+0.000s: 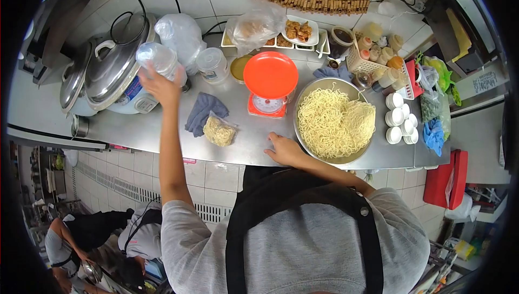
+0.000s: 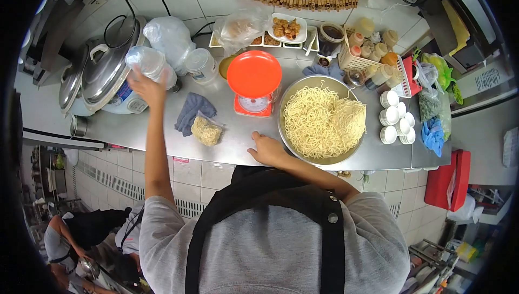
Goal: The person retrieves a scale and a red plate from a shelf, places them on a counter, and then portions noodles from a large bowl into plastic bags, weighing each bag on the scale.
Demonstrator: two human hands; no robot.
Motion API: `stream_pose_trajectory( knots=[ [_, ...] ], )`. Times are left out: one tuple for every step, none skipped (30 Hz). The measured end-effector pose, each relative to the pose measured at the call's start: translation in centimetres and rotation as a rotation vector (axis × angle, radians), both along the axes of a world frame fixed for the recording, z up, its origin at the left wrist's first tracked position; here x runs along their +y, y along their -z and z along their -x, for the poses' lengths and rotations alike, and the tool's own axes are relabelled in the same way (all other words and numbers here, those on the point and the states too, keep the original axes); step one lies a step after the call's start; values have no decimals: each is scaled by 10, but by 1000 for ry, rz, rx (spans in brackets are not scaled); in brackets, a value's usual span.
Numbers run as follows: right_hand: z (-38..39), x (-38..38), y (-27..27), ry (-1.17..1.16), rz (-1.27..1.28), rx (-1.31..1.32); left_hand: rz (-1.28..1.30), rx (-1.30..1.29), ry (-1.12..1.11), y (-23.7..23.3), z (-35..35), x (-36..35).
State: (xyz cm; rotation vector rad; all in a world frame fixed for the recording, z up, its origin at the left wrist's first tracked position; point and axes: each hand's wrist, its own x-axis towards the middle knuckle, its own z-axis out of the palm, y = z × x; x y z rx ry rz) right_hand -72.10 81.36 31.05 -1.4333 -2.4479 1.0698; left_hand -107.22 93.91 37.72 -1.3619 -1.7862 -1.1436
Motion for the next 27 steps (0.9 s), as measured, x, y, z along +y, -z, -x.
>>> stream_pose_trajectory(
  knots=[
    [-3,-1,-6,6,0,-1,-11,-4,-72,-24,9,9],
    [-6,-3,-12,17,22,6,-22,-7,-144,-38,21,18],
    [-9,-1,-18,27,39,12,-27,-9,-141,-41,39,28],
    [-11,-2,-23,28,34,11,70,9,-65,-43,60,38],
    [-13,-3,-27,35,41,34,167,26,10,-47,68,42],
    [-14,-4,-31,41,48,58,162,24,9,-48,73,45],
    [-16,-4,-34,52,34,92,88,55,13,-56,74,46],
    [-18,-4,-34,52,32,91,15,87,17,-67,72,45],
    [-19,-3,-34,62,29,122,-34,58,-21,-76,67,43],
    [-21,-2,-34,72,25,154,-34,58,-22,-86,62,40],
    [-21,-1,-35,70,23,156,-105,-17,9,-96,57,38],
    [-22,1,-38,90,19,173,-178,-92,40,-102,55,37],
    [-21,2,-41,110,18,191,-202,-35,12,-106,56,39],
    [-19,4,-44,106,20,193,-201,-33,9,-108,57,42],
    [-18,7,-46,100,-6,204,-67,-133,-28,-110,57,45],
    [-18,9,-48,91,-35,214,64,-234,-66,-111,57,44],
    [-18,11,-49,81,-41,214,148,-254,-135,-118,50,43],
    [-16,14,-50,77,-51,222,140,-251,-141,-114,62,49],
    [-15,14,-50,75,-55,231,379,-133,-102,-102,84,60],
    [-15,14,-50,69,-51,232,622,-17,-63,-99,90,62],
    [-15,14,-50,53,-40,212,625,-20,-70,-96,97,62],
    [-15,18,-51,36,-39,194,713,70,-94,-101,98,64],
    [-15,20,-51,29,-49,198,797,163,-119,-109,99,66],
    [-16,18,-50,22,-39,188,791,166,-126,-117,103,69],
    [-18,17,-48,16,-27,178,569,-36,10,-125,109,71],
    [-20,15,-47,10,-31,181,342,-233,146,-129,114,71],
    [-22,15,-47,17,-18,167,46,-269,-8,-132,118,73]
  ],
)
